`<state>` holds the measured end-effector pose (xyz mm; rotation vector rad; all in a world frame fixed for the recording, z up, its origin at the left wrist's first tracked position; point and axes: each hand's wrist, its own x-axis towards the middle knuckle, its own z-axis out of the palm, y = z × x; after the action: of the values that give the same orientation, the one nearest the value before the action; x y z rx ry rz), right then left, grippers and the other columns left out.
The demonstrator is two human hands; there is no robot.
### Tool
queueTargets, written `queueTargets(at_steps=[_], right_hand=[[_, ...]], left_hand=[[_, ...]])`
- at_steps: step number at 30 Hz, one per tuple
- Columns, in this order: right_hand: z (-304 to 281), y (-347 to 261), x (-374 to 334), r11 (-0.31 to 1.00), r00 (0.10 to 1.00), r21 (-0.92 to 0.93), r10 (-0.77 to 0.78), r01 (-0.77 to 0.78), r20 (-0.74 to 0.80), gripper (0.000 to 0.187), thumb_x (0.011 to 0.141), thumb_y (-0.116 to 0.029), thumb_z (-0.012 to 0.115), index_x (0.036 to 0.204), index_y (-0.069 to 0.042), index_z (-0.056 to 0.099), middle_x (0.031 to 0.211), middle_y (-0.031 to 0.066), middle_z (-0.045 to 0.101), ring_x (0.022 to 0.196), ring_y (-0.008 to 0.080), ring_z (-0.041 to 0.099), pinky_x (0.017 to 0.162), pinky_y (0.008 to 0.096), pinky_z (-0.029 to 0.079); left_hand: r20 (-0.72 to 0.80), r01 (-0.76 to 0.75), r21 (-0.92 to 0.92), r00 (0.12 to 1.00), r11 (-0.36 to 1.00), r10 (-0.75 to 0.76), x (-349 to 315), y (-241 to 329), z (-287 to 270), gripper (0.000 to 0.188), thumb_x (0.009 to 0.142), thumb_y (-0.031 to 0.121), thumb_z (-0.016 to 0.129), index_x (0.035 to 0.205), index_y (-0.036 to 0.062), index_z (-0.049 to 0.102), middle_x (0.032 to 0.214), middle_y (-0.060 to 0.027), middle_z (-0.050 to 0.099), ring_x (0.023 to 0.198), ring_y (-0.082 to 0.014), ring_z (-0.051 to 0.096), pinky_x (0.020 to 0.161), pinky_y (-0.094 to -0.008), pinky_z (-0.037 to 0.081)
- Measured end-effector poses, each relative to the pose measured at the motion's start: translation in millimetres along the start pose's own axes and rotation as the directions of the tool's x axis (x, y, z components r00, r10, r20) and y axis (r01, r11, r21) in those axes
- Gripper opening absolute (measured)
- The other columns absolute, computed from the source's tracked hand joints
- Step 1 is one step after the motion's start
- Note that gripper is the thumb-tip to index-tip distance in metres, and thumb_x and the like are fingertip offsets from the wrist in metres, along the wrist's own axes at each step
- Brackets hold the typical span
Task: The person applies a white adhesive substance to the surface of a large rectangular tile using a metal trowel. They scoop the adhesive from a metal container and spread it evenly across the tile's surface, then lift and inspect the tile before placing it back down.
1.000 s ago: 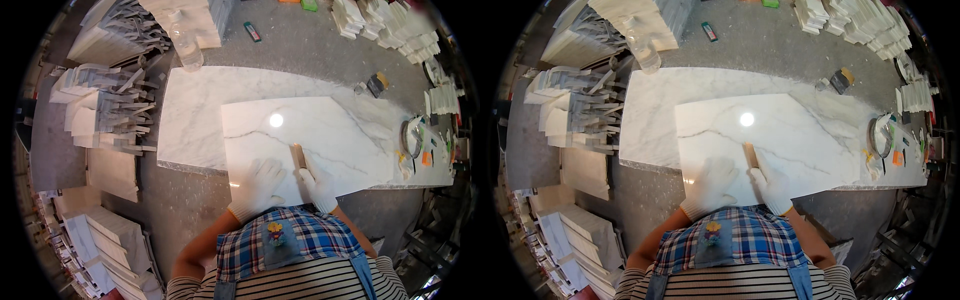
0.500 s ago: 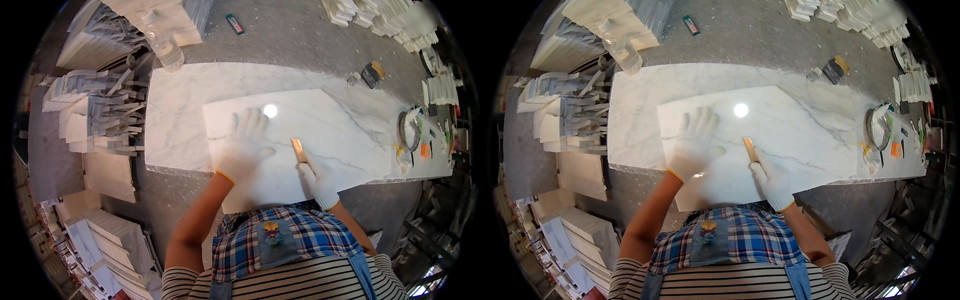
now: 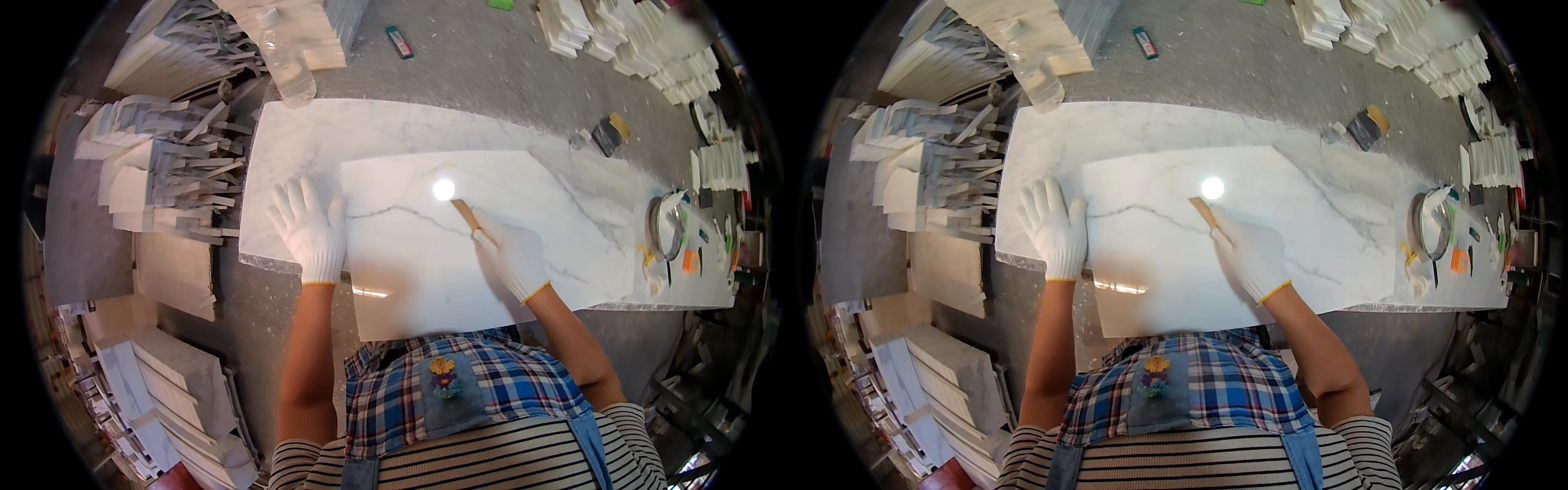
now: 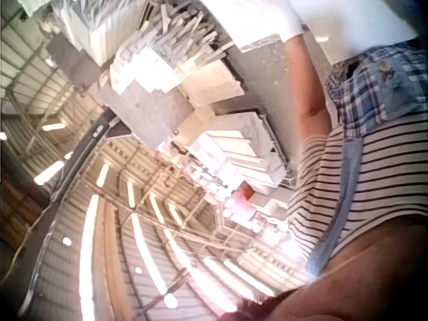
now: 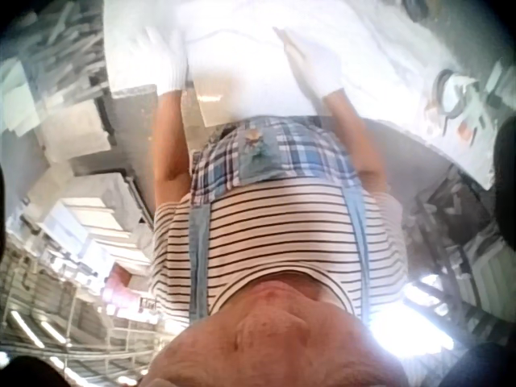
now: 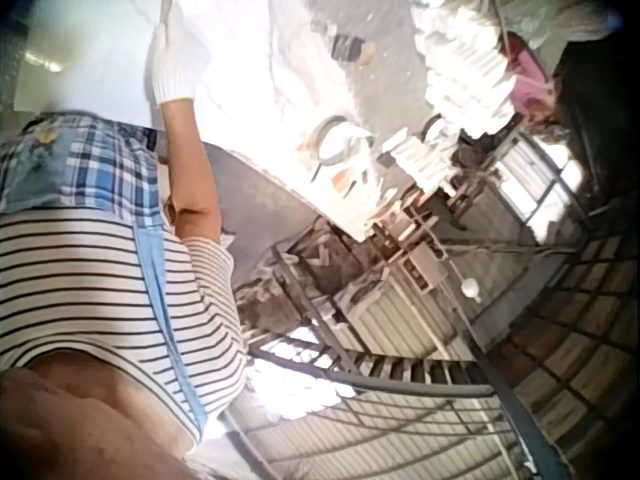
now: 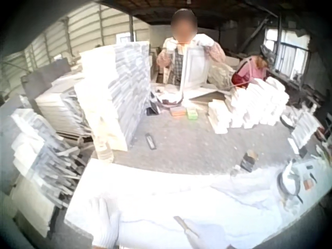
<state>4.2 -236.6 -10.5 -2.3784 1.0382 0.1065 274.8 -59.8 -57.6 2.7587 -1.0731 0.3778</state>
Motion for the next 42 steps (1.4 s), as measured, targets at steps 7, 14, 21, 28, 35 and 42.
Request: queueTargets(at_steps=[7,14,21,28,35,42], right_hand=[[5,7,-1,0.991,0.992,-0.050,-0.125,0.123,-0.021,0.037,0.101,-0.028,0.058,0.137,-0.021,0.066,0.093,0.0181,0.072,0.087,0.0392,0.069,0.077,0.0472,0.053],[2,-1,-6,0.997,0.997,0.022,-0.075,0.075,-0.032,0.036,0.103,-0.029,0.056,0.136,-0.024,0.067,0.102,0.0187,0.072,0.094,0.0382,0.069,0.082,0.0457,0.052],[0,3,-8,0.992,0.996,0.100,-0.066,0.072,-0.066,0.037,0.101,-0.029,0.060,0.136,-0.023,0.068,0.105,0.0184,0.073,0.096,0.0377,0.068,0.084,0.0427,0.053],[34,11,-26,0.868,0.995,0.486,-0.075,0.099,-0.069,0.044,0.102,-0.031,0.057,0.142,-0.016,0.063,0.112,0.0191,0.074,0.099,0.0349,0.071,0.087,0.0413,0.054],[16,-49,-105,0.640,0.975,0.766,-0.127,-0.060,0.182,0.072,0.100,-0.038,0.056,0.165,-0.016,0.033,0.102,0.0130,0.070,0.094,0.0207,0.066,0.087,0.0351,0.053],[68,-74,-141,0.636,0.951,0.719,-0.286,0.281,-0.119,0.075,0.099,-0.028,0.062,0.166,-0.016,0.029,0.141,0.0219,0.056,0.123,0.0308,0.059,0.106,0.0402,0.046]], left_hand=[[0.026,0.100,-0.115,0.995,0.988,-0.098,-73,-5,-26,0.060,0.091,0.031,0.063,0.141,0.0012,0.052,0.143,-0.0211,0.053,0.144,-0.0492,0.035,0.122,-0.0589,0.025],[-0.008,0.034,-0.147,0.999,0.989,-0.035,-96,3,-41,0.052,0.083,0.029,0.067,0.125,-0.0009,0.057,0.129,-0.0176,0.058,0.127,-0.0419,0.047,0.104,-0.0542,0.037],[0.005,-0.030,-0.216,0.999,0.976,0.032,-110,4,-58,0.052,0.081,0.030,0.069,0.121,-0.0008,0.059,0.126,-0.0173,0.058,0.126,-0.0415,0.046,0.105,-0.0528,0.035],[0.040,-0.083,-0.213,0.995,0.974,0.094,-120,11,-79,0.050,0.082,0.026,0.070,0.123,-0.0008,0.061,0.123,-0.0168,0.062,0.126,-0.0416,0.048,0.108,-0.0534,0.035],[0.052,-0.041,-0.667,0.994,0.744,0.101,-141,28,-103,0.029,0.087,0.022,0.070,0.106,0.0000,0.070,0.113,-0.0201,0.068,0.112,-0.0380,0.060,0.100,-0.0484,0.045],[0.609,0.584,-0.793,0.752,0.174,0.250,-133,56,-160,0.019,0.091,0.014,0.072,0.081,-0.0012,0.067,0.073,0.0037,0.059,0.067,-0.0033,0.047,0.058,-0.0230,0.035]])
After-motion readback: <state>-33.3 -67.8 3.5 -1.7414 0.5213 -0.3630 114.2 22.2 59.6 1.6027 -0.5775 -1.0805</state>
